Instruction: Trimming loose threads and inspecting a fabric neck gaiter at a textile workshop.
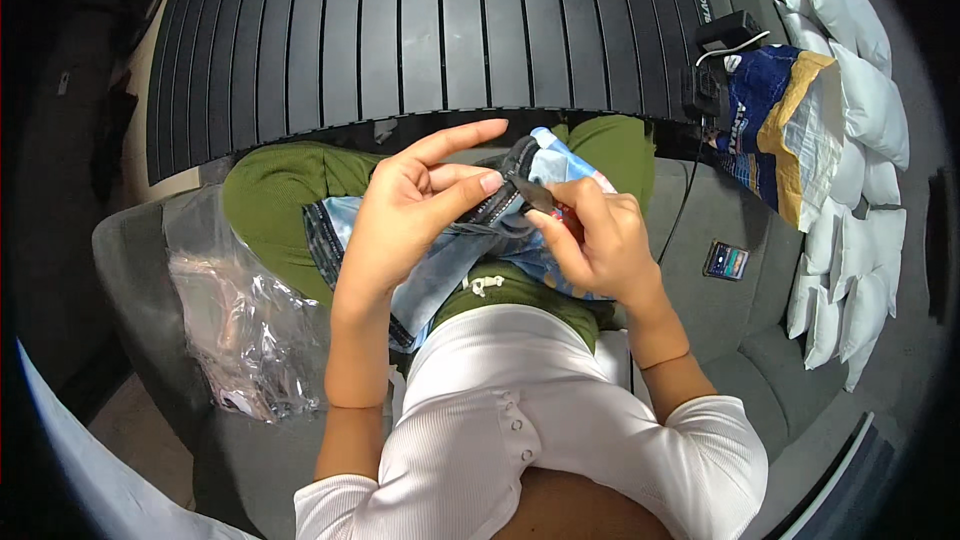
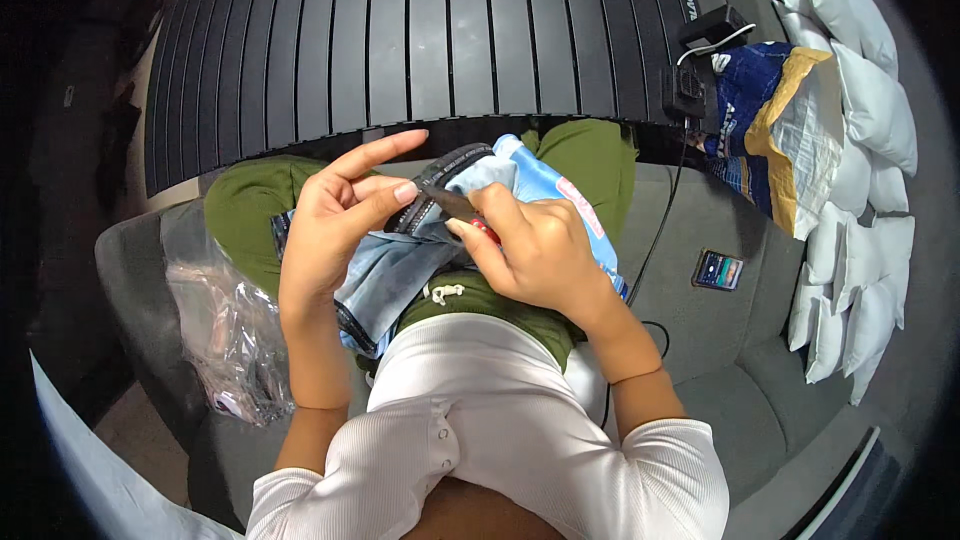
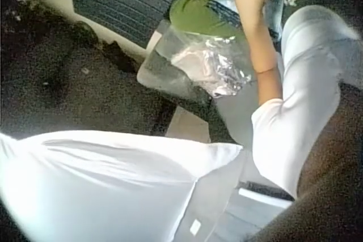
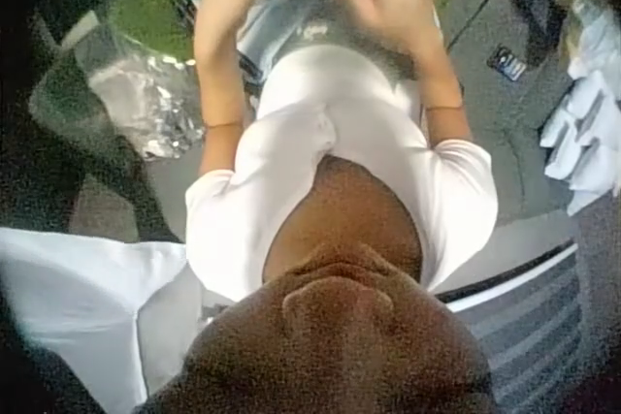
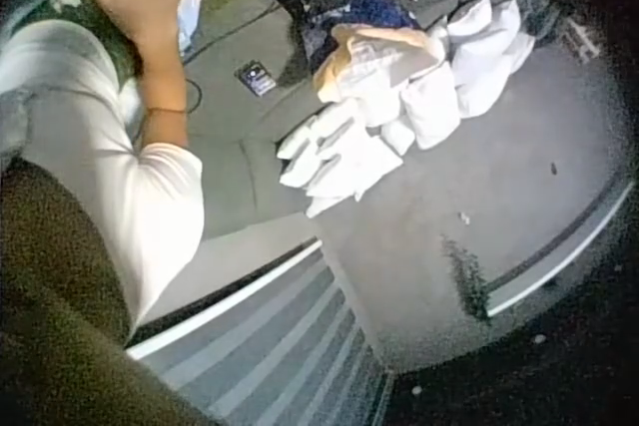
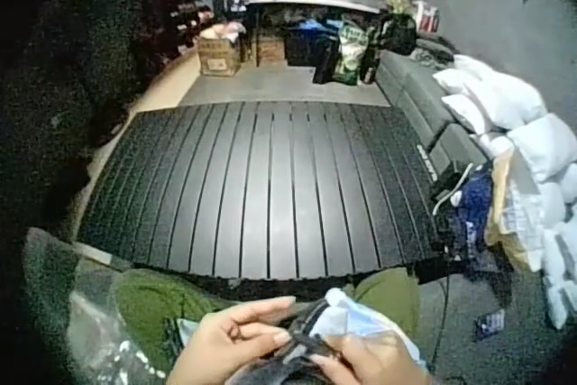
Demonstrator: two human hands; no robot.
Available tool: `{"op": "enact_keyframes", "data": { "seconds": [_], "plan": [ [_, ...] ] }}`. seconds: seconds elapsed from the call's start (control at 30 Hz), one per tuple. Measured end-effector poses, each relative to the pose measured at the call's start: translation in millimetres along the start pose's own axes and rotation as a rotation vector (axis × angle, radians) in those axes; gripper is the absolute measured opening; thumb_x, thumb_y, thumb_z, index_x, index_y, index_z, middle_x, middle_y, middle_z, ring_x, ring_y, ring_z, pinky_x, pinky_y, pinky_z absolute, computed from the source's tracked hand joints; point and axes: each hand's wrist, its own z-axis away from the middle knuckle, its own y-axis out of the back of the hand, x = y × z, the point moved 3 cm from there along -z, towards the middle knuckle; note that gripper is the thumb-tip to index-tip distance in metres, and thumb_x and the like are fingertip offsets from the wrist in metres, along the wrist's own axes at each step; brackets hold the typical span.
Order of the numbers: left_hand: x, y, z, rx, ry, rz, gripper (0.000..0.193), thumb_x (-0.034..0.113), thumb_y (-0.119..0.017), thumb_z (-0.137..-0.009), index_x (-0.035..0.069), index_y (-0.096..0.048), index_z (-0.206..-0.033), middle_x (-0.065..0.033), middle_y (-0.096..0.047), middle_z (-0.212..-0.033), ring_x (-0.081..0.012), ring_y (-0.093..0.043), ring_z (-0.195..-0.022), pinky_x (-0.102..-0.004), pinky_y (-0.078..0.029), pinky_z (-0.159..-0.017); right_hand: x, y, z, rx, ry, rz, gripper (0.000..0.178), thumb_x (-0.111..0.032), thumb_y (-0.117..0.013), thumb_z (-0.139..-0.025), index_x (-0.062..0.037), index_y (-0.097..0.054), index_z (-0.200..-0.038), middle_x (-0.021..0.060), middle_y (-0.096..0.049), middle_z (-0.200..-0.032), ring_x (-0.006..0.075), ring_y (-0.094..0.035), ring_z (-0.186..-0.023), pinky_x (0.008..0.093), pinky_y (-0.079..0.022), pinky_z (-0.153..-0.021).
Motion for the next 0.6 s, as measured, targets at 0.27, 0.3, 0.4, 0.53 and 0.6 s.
{"op": "enact_keyframes", "data": {
  "seconds": [0.27,0.3,0.4,0.53,0.6],
  "plan": [
    [1.0,1.3,-1.2,0.008,-0.015,-0.006,0.039,0.002,-0.059,-0.08,0.0,-0.049,-0.117,-0.0058,-0.065,-0.081,-0.0032,-0.056,-0.071,-0.0165,-0.044,-0.067,2.5,7.0,-0.4,0.081,-0.153,-0.128,0.027,-0.01,-0.069,-0.071,0.0009,-0.049,-0.085,0.002,-0.047,-0.053,0.0081,-0.043,-0.043,0.0206,-0.035,-0.042],
    [1.4,2.0,-1.2,0.009,-0.015,-0.005,0.039,0.002,-0.059,-0.08,0.0,-0.049,-0.117,-0.0058,-0.065,-0.081,-0.0032,-0.056,-0.071,-0.0165,-0.044,-0.067,2.9,7.3,-0.6,0.08,-0.164,-0.159,0.029,-0.011,-0.07,-0.07,0.0004,-0.048,-0.085,0.0007,-0.046,-0.053,0.0067,-0.041,-0.044,0.0196,-0.034,-0.042],
    [2.5,1.7,-1.4,0.002,-0.013,-0.013,0.039,0.002,-0.059,-0.079,0.0,-0.05,-0.117,-0.006,-0.065,-0.08,-0.0034,-0.056,-0.072,-0.0164,-0.044,-0.067,1.1,5.3,-1.9,0.053,-0.092,-0.132,0.032,-0.013,-0.072,-0.067,-0.0006,-0.047,-0.083,0.0012,-0.046,-0.053,0.0068,-0.042,-0.042,0.0205,-0.033,-0.04],
    [0.9,2.5,-2.1,-0.005,-0.012,-0.013,0.039,0.002,-0.059,-0.079,0.0,-0.05,-0.117,-0.0026,-0.063,-0.072,-0.0004,-0.051,-0.064,-0.0141,-0.04,-0.06,4.1,-0.4,1.0,0.048,-0.071,-0.08,0.035,-0.015,-0.074,-0.064,-0.0012,-0.047,-0.082,0.0011,-0.045,-0.051,0.0073,-0.041,-0.04,0.0215,-0.032,-0.038],
    [0.0,1.9,-1.6,-0.023,-0.008,-0.01,0.038,0.003,-0.06,-0.079,0.0,-0.051,-0.116,-0.0004,-0.062,-0.068,0.0009,-0.048,-0.059,-0.0134,-0.037,-0.056,3.9,0.1,0.0,0.026,-0.074,0.009,0.034,-0.016,-0.075,-0.063,-0.0017,-0.048,-0.079,0.0013,-0.044,-0.049,0.0083,-0.042,-0.038,0.022,-0.032,-0.037]
  ]
}}
